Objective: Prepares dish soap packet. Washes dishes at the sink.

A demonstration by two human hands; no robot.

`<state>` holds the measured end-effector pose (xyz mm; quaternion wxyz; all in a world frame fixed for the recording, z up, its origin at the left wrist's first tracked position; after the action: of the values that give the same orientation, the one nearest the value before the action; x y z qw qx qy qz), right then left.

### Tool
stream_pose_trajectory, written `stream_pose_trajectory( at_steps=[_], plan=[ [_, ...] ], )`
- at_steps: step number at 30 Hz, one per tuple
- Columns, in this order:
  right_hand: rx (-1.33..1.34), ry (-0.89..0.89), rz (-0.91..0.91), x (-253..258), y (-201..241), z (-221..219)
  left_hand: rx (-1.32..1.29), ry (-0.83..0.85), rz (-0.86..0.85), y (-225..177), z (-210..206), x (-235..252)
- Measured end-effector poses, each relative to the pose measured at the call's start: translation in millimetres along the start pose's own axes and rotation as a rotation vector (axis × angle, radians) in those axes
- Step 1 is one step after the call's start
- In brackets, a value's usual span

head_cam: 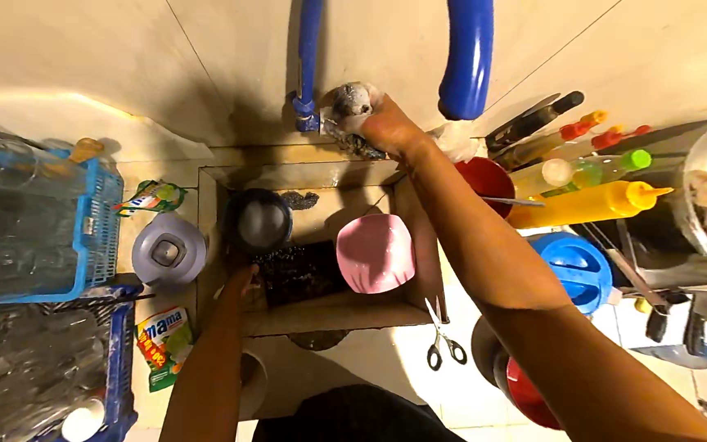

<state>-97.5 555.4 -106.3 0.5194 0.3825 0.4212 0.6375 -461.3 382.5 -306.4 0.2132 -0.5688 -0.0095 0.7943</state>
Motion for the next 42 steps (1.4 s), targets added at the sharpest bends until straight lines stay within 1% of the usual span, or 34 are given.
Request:
stream_pose_trajectory(
  at_steps=[2, 3, 6, 7, 8, 9, 10, 12, 13, 16, 18, 19, 20, 23, 27, 30, 32, 34, 37, 39, 40, 42],
  plan=[
    [-0.062, 0.02, 0.07, 3.6, -3.6, -0.8, 0.072, 0.032, -0.078, 0.1, 4.4, -16.3],
    [-0.137, 0.033, 0.114, 3.1, -2.0, -2.8, 0.096, 0.047, -0.117, 1.9, 5.4, -21.6],
    [-0.582, 0.038, 0.208, -10.1, 20.9, -17.1, 0.171, 0.072, -0.18, -0.3, 7.3, -47.8],
    [-0.702, 0.019, 0.237, -15.3, 21.6, -23.0, 0.192, 0.064, -0.193, -2.7, 6.6, -60.4],
    [-0.766, -0.005, 0.257, -20.2, 20.9, -26.9, 0.213, 0.047, -0.216, -6.1, 5.6, -74.6],
    [-0.775, -0.03, 0.256, -24.9, 22.3, -28.6, 0.235, 0.021, -0.243, -10.0, 4.6, -90.3],
    [-0.753, -0.058, 0.236, -31.2, 23.5, -29.6, 0.25, -0.015, -0.276, -12.7, 3.5, -107.0],
    [-0.628, -0.151, 0.19, -49.5, 21.4, -29.0, 0.24, -0.081, -0.335, -16.9, 3.1, -141.9],
    [-0.552, -0.209, 0.161, -60.5, 17.9, -27.6, 0.209, -0.103, -0.36, -18.8, 3.5, -160.6],
    [-0.355, -0.328, 0.0, -106.3, 16.6, -19.8, 0.105, -0.197, -0.463, -20.6, 1.5, -215.8],
    [-0.281, -0.39, -0.044, -138.3, 9.9, -12.2, 0.001, -0.225, -0.517, -20.6, -4.3, -243.9],
    [-0.256, -0.418, -0.06, -155.2, 8.0, -8.2, -0.076, -0.208, -0.521, -21.3, -10.4, -253.3],
    [-0.234, -0.441, -0.072, -173.1, 7.8, -4.5, -0.169, -0.153, -0.515, -23.1, -18.7, -260.9],
    [-0.172, -0.488, -0.109, -215.1, 14.4, 7.2, -0.438, 0.026, -0.479, -40.1, -61.4, -269.1],
    [-0.106, -0.583, -0.15, -238.6, 14.1, 21.6, -0.515, 0.172, -0.453, -66.4, -126.1, -256.8],
    [-0.04, -0.618, -0.17, -252.6, 13.4, 27.5, -0.499, 0.21, -0.484, -79.1, -158.8, -245.9],
    [-0.017, -0.604, -0.201, -258.8, 9.7, 29.2, -0.455, 0.195, -0.51, -86.5, -173.9, -240.3],
    [-0.032, -0.521, -0.231, -261.2, 5.6, 24.9, -0.406, 0.148, -0.544, -92.6, -183.4, -233.2],
    [-0.11, -0.284, -0.164, -253.8, 6.3, -6.7, -0.267, 0.034, -0.622, -95.7, -185.5, -228.6],
    [-0.182, -0.11, -0.03, -244.8, 10.8, -33.6, -0.108, -0.085, -0.699, -89.3, -174.6, -237.8],
    [-0.209, -0.059, 0.025, -239.7, 6.6, -41.8, -0.023, -0.155, -0.716, -84.7, -164.0, -244.5],
    [-0.225, 0.003, 0.015, -225.6, -15.7, -46.4, 0.046, -0.259, -0.725, -74.8, -141.0, -256.1]
  ],
)
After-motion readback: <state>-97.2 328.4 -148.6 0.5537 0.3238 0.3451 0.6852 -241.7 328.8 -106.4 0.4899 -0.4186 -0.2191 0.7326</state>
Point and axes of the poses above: each hand's wrist, its own x-axis towards the middle knuckle, its own z-axis out of the back of the hand, y = z × x, the point moved 1 cm from there along x, towards the middle knuckle, and after that the axes turned 13 degrees about z, right-handed, at the moved point
